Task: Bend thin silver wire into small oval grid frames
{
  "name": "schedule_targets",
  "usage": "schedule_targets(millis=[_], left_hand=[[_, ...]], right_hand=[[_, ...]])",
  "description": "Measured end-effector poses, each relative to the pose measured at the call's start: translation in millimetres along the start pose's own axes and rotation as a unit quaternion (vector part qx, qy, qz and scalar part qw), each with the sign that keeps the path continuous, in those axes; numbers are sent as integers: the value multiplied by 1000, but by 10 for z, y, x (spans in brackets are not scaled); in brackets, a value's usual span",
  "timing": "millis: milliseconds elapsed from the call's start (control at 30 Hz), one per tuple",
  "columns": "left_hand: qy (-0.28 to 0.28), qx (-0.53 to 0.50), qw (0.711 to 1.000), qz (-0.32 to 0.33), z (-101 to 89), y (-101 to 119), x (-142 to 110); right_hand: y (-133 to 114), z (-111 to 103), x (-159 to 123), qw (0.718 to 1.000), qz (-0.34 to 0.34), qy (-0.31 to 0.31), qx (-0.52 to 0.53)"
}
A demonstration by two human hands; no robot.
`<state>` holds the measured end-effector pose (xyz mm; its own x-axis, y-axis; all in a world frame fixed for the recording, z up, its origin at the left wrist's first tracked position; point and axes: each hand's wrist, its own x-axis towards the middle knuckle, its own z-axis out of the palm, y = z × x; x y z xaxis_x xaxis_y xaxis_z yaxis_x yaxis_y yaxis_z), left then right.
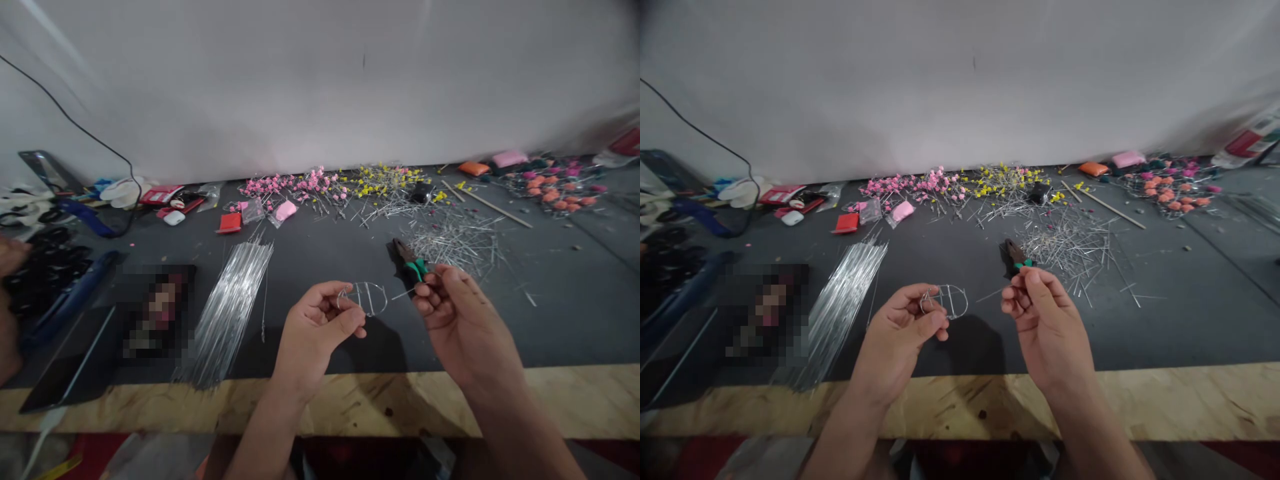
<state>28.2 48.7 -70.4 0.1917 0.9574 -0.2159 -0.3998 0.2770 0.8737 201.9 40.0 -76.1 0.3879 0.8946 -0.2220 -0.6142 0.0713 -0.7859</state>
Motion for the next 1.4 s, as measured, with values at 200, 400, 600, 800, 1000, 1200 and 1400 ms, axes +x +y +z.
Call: schedule_targets(millis=[200,400,600,800,1000,1200,1400], left_hand=[[5,7,1000,5,-1,-17,11],[14,22,1000,4,32,-17,-2],[-51,39,996,-57,67,-53,-25],[-40,152,987,-39,33,-51,-2],[28,114,993,9,3,-53,61],[16,65,998,-2,52,-102,49],[35,125,991,1,13,-79,66]], right_hand=[[5,-2,-14,1000,-10,10,19],[94,50,-122,999,0,-32,-15],[197,48,-180,995,6,-43,-92],[164,29,-89,995,-7,-35,-94],[121,28,-59,998,15,-32,-59],[214,63,-142,992,87,-70,-54],[239,81,-165,993,80,-70,-58]])
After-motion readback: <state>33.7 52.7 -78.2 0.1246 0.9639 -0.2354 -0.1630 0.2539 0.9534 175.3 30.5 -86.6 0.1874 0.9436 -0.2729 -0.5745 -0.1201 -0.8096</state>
